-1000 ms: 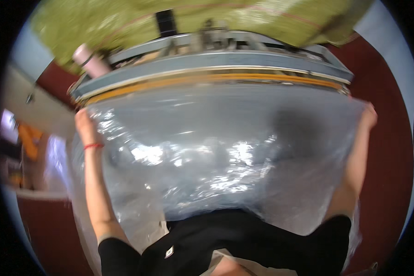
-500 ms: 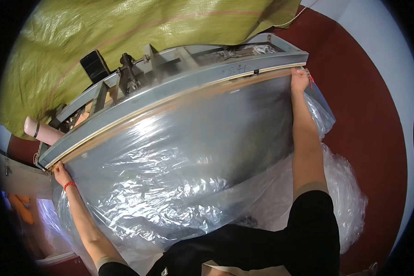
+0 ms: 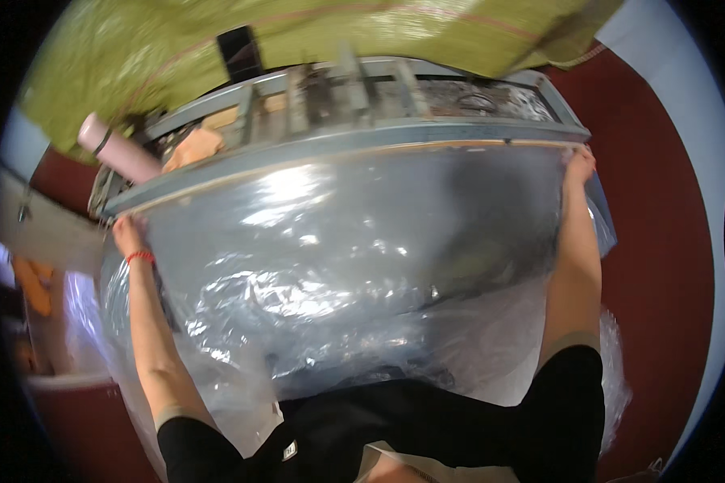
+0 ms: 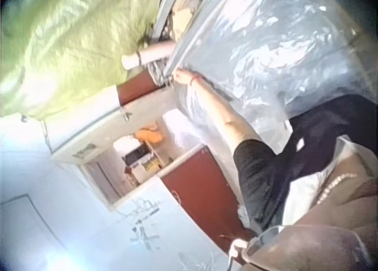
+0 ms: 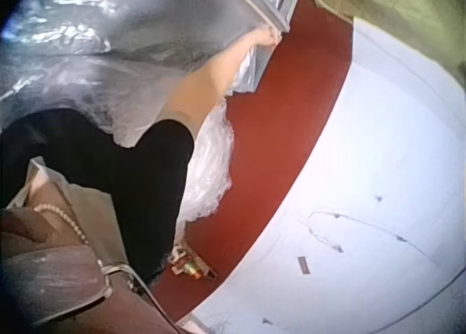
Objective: Manually spreading out and arranging plastic packaging material over a product base or workbench for preparation.
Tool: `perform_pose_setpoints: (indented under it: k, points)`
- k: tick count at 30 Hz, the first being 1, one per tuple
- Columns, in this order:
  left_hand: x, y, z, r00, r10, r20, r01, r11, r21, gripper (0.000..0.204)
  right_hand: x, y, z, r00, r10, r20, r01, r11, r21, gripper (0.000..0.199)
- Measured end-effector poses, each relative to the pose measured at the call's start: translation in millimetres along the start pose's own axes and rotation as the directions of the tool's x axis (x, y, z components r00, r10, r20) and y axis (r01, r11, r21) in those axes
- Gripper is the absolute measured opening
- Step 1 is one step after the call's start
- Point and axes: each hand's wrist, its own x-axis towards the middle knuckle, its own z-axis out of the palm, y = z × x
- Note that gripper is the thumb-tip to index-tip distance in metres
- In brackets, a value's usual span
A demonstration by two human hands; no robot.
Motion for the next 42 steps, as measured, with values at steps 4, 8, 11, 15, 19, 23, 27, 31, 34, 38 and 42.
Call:
perform_pose_setpoints:
  k: [4, 8, 11, 15, 19, 23, 27, 31, 34, 38, 42]
  points:
    - [-56.0, 63.4, 15.4, 0.914, 0.104, 0.392, -0.234, 0.924, 0.301, 0.007, -41.5, -81.0, 14.4, 0.853, -0.455, -0.257, 0.398, 0.884, -0.244, 0.025]
    - [-114.9, 122.1, -10.1, 0.886, 0.246, 0.393, -0.265, 0.964, -0.007, 0.004, -201.0, -229.4, 65.6, 0.741, -0.655, 0.149, 0.63, 0.754, 0.186, 0.022]
    - [-144.1, 136.6, -60.0, 0.937, 0.269, 0.224, -0.251, 0.962, -0.108, 0.005, -343.1, -314.0, 88.4, 0.398, -0.774, 0.492, 0.648, 0.617, 0.447, 0.036]
    - [-176.7, 156.2, -71.3, 0.946, 0.318, 0.065, -0.312, 0.946, -0.087, 0.012, -469.8, -364.2, 89.5, 0.068, -0.757, 0.65, 0.573, 0.563, 0.596, 0.06]
    - [-203.5, 160.9, -84.9, 0.743, 0.652, 0.149, -0.665, 0.694, 0.276, 0.033, -503.1, -354.4, 86.3, -0.251, -0.425, 0.87, 0.065, 0.889, 0.453, 0.019]
    - [-232.0, 133.6, -108.1, 0.667, 0.509, 0.543, -0.725, 0.279, 0.63, 0.022, -423.9, -288.4, 77.2, 0.061, -0.391, 0.918, 0.012, 0.92, 0.391, 0.013]
    - [-276.1, 98.9, -95.1, 0.532, 0.517, 0.671, -0.835, 0.19, 0.516, 0.014, -314.8, -207.6, 59.6, 0.361, -0.343, 0.867, 0.232, 0.934, 0.272, 0.013]
    - [-332.3, 91.7, -56.0, 0.597, 0.38, 0.707, -0.742, 0.596, 0.306, 0.012, -226.0, -151.0, 34.0, 0.546, -0.332, 0.769, 0.259, 0.94, 0.222, 0.018]
    - [-360.2, 121.1, -50.0, 0.644, 0.089, 0.76, -0.463, 0.836, 0.295, 0.022, -194.7, -133.6, 21.0, 0.621, -0.325, 0.713, 0.254, 0.944, 0.209, 0.025]
    - [-373.8, 102.3, -75.5, 0.393, -0.095, 0.914, -0.646, 0.679, 0.348, 0.019, -136.8, -94.1, -0.5, 0.703, -0.309, 0.64, 0.404, 0.915, -0.002, 0.038]
    - [-380.3, 67.3, -147.6, 0.549, -0.245, 0.799, -0.606, 0.542, 0.582, 0.014, -80.6, -47.6, -20.0, 0.735, -0.279, 0.618, 0.486, 0.852, -0.194, 0.046]
